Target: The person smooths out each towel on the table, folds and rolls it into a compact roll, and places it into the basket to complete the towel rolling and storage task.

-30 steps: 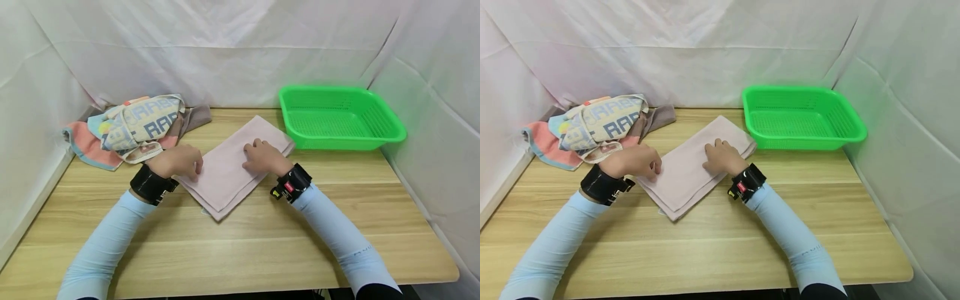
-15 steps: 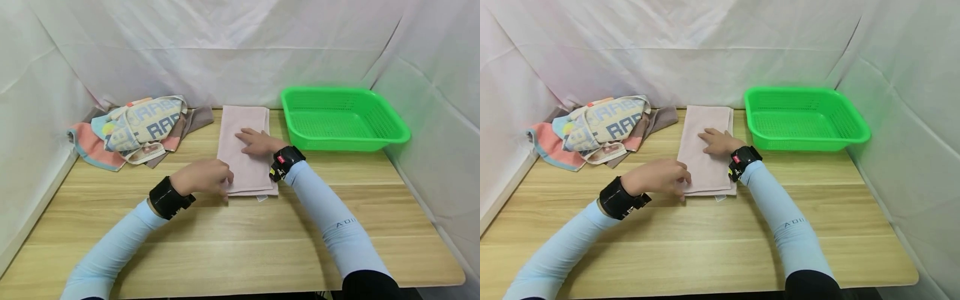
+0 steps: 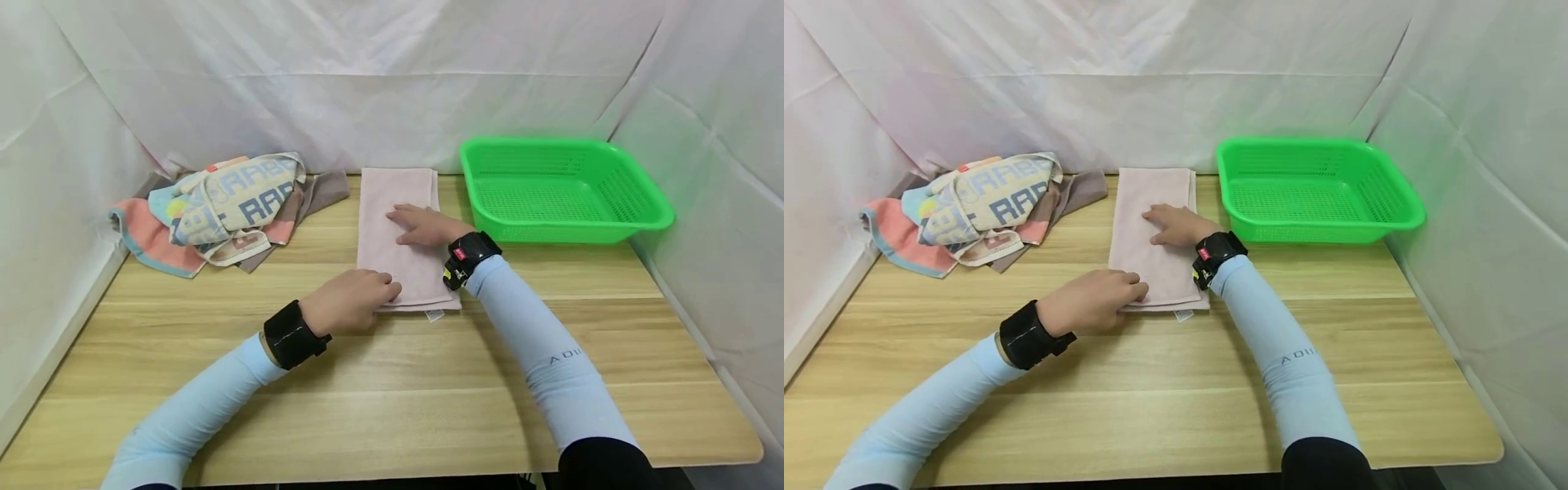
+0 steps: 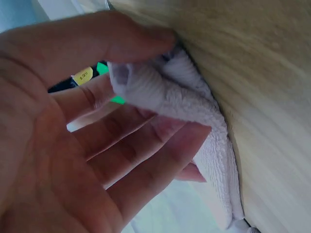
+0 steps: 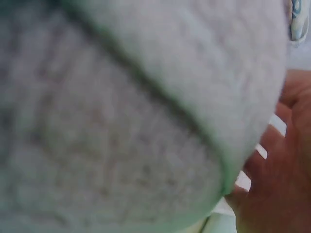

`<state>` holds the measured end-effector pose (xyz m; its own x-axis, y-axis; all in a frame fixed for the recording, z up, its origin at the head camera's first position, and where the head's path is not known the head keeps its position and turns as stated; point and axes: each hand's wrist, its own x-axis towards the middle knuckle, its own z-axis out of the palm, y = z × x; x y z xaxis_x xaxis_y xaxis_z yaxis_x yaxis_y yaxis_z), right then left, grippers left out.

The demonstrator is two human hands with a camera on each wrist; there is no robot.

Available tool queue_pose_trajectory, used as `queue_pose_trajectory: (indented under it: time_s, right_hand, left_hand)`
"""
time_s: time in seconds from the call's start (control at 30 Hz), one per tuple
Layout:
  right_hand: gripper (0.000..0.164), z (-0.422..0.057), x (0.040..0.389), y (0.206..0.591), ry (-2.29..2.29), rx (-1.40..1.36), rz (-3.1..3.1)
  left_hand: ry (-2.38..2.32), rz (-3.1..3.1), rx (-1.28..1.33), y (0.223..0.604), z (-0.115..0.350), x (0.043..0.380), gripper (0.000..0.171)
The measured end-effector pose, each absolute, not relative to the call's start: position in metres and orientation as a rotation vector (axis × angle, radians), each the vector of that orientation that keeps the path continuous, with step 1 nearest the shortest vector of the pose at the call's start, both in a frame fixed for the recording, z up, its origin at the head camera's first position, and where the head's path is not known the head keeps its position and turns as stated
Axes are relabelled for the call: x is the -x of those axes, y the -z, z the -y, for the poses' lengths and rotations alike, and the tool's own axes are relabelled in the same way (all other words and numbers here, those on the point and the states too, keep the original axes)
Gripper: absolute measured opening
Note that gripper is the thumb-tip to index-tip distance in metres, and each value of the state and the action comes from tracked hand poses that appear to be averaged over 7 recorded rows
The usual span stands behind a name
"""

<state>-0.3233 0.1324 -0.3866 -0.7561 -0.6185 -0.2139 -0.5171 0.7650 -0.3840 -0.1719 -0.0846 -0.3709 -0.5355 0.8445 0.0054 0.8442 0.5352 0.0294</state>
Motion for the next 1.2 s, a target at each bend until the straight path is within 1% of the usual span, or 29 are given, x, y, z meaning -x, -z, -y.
queue_pose_trajectory:
  time_s: [0.07, 0.17, 0.27, 0.33, 0.53, 0.6, 0.63, 0.7, 0.8, 0.97, 1.03, 1.1, 1.17, 1.2]
  right_hand:
    - [0.059, -0.130, 0.320, 0.384, 0.449, 0.875, -2.686]
    - [0.039, -0.127, 0.310, 0.380, 0.476, 0.899, -2.750]
    - [0.021, -0.129, 0.292, 0.374, 0.531, 0.938, -2.779]
    - [0.015, -0.134, 0.276, 0.372, 0.598, 0.970, -2.779]
    - [0.020, -0.151, 0.223, 0.371, 0.699, 1.041, -2.601]
    - [0.022, -0.154, 0.211, 0.372, 0.659, 1.043, -2.551]
    - [0.021, -0.156, 0.207, 0.372, 0.644, 1.046, -2.538]
    - [0.016, -0.157, 0.204, 0.375, 0.608, 1.060, -2.544]
    - [0.005, -0.159, 0.206, 0.380, 0.627, 1.062, -2.571]
    - [0.006, -0.163, 0.211, 0.385, 0.722, 1.002, -2.561]
    - [0.010, -0.163, 0.212, 0.385, 0.721, 0.998, -2.579]
    - [0.012, -0.161, 0.211, 0.385, 0.674, 1.025, -2.627]
    - [0.012, -0.159, 0.208, 0.384, 0.580, 1.071, -2.706]
    - [0.011, -0.157, 0.205, 0.382, 0.522, 1.095, -2.747]
  left_hand:
    - [-0.076, -2.753, -1.506, 0.372, 0.085, 0.172, 0.021]
    - [-0.133, -2.753, -1.499, 0.372, 0.085, 0.176, 0.017]
    - [-0.204, -2.728, -1.483, 0.373, 0.087, 0.182, 0.016]
    - [-0.269, -2.695, -1.465, 0.374, 0.088, 0.188, 0.015]
    - [-0.506, -2.603, -1.368, 0.376, 0.092, 0.204, 0.012]
    - [-0.570, -2.605, -1.325, 0.377, 0.093, 0.207, 0.010]
    - [-0.600, -2.606, -1.300, 0.377, 0.094, 0.208, 0.010]
    - [-0.637, -2.606, -1.247, 0.378, 0.095, 0.209, 0.008]
    - [-0.671, -2.609, -1.209, 0.380, 0.096, 0.209, 0.011]
    - [-0.564, -2.704, -1.287, 0.381, 0.094, 0.205, 0.016]
    - [-0.472, -2.772, -1.322, 0.380, 0.093, 0.202, 0.016]
    - [-0.371, -2.834, -1.360, 0.378, 0.093, 0.198, 0.014]
    - [-0.269, -2.881, -1.410, 0.375, 0.091, 0.193, 0.009]
    - [-0.226, -2.895, -1.430, 0.374, 0.091, 0.191, 0.009]
